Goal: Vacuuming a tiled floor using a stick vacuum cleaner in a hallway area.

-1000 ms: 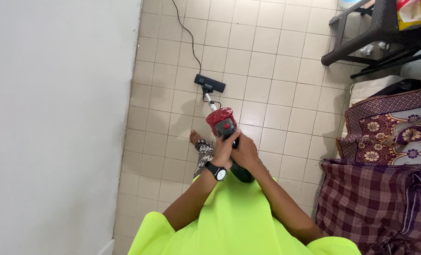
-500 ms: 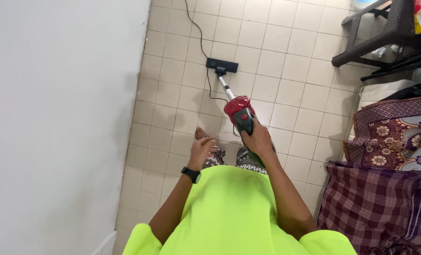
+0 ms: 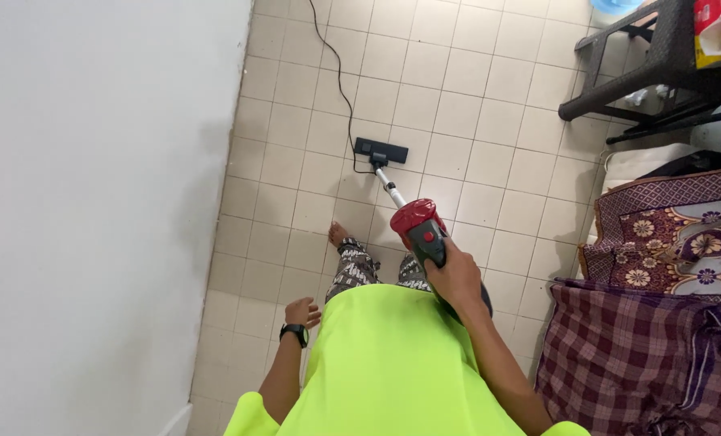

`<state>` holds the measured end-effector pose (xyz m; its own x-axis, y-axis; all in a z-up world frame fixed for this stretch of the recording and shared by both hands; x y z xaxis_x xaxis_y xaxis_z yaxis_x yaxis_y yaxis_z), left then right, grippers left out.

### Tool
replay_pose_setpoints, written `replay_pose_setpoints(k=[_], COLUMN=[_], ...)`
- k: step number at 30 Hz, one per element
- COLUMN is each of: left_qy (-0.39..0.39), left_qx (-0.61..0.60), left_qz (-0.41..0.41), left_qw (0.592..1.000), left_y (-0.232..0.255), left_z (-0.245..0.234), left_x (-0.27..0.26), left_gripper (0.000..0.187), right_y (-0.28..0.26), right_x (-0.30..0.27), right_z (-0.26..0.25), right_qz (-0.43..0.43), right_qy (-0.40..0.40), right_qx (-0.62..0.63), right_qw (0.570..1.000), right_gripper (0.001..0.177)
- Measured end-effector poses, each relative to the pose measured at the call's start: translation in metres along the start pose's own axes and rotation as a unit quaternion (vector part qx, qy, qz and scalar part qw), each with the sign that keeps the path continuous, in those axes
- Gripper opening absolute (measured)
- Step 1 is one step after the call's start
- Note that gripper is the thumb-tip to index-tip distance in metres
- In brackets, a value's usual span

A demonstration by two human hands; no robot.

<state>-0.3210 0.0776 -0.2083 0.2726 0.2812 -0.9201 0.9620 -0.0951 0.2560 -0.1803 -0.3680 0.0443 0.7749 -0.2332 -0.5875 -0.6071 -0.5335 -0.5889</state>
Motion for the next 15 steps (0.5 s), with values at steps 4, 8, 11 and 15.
replay_pose_setpoints(k=[4, 8, 11, 15], left_qy=[-0.001, -0.033, -0.030, -0.006], left_qx=[-0.027, -0.055, -0.078, -0.096], left_qz=[-0.014, 0.019, 0.051, 0.051], left_qw=[1.000, 0.998, 0.995, 0.994], left_y=[0.006, 0.035, 0.056, 0.048], left_z=[-0.001, -0.010, -0.029, -0.055], left_x=[0.000, 0.001, -0.003, 0.009], left_gripper=[0.053, 0.049, 0.045, 0.043], right_y=[-0.008, -0.026, -0.035, -0.045], right_x=[0.027, 0.066, 0.100, 0.123], right_z=[0.007, 0.023, 0.030, 0.022], right_qz=[-0.001, -0.038, -0.048, -0.055], right_qy=[0.031, 0.049, 0.065, 0.086], right_qx=[0.033, 0.049, 0.033, 0.029], right_qw=[0.999, 0.997, 0.996, 0.994], right_gripper=[0.026, 0.035, 0.036, 0.036])
Point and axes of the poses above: each hand's wrist, its own x-axis towards the middle knuckle, its own z-axis out of the palm, y = z × x, the point moved 10 cm from there along x, towards the middle knuckle, and after that the axes turned 12 degrees about x, right-handed, at the moved point
